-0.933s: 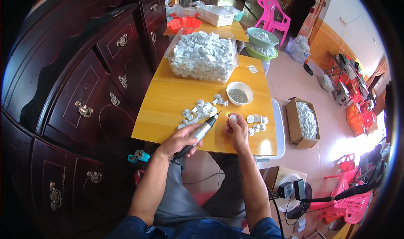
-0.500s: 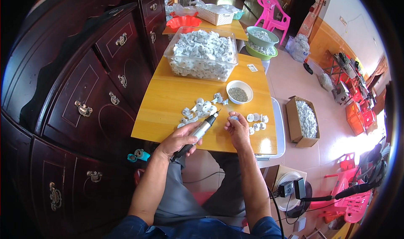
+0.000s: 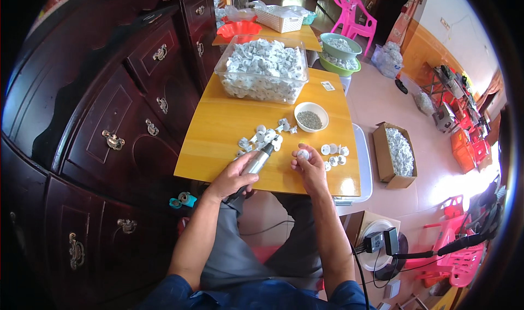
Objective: Assemble small white plastic components using an electric screwdriver and glue.
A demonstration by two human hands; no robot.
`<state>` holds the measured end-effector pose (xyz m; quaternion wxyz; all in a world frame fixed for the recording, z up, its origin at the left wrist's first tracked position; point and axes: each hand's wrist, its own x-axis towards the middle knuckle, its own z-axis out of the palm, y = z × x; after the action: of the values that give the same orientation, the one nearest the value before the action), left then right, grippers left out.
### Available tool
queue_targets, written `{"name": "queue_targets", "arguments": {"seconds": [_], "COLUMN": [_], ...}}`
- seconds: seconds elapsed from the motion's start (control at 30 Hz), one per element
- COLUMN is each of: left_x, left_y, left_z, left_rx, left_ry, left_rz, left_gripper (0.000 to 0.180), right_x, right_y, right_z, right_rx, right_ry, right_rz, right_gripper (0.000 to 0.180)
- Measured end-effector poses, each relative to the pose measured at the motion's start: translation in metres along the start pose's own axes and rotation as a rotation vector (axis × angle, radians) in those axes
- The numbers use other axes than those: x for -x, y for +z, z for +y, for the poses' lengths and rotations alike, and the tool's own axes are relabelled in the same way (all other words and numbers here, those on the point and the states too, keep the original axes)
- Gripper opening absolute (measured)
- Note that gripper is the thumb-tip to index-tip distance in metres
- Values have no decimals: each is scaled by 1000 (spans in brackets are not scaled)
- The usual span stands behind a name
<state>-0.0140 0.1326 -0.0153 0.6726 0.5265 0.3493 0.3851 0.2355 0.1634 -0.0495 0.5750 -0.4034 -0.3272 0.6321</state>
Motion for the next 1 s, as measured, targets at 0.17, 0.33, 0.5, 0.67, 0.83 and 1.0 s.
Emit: {"name": "queue_targets", "arguments": {"seconds": [0.17, 0.33, 0.5, 0.67, 0.83, 1.0], "left_x": [0, -2, -26, -43, -53, -48], "left_y": [-23, -42, -65, -66, -68, -85], "left_z": [4, 31, 16, 15, 31, 32], "left_rx": [-781, -1226, -1448, -1580, -1487, -1523], "left_ry": [143, 33, -7, -86, -66, -58], "left_rz": [379, 500, 508, 476, 372, 403], "left_gripper": [70, 72, 70, 68, 64, 57], "right_x": [18, 44, 69, 89, 95, 95], "right_y": [-6, -9, -17, -24, -25, -23], "right_z": [-4, -7, -14, -14, -22, -23], "right_rx": [37, -27, -139, -168, -310, -388], "right_ry": [-14, 26, 117, 97, 133, 126], "right_rz": [-62, -74, -83, -168, -229, -329], "right_gripper": [25, 36, 36, 36, 36, 33]}}
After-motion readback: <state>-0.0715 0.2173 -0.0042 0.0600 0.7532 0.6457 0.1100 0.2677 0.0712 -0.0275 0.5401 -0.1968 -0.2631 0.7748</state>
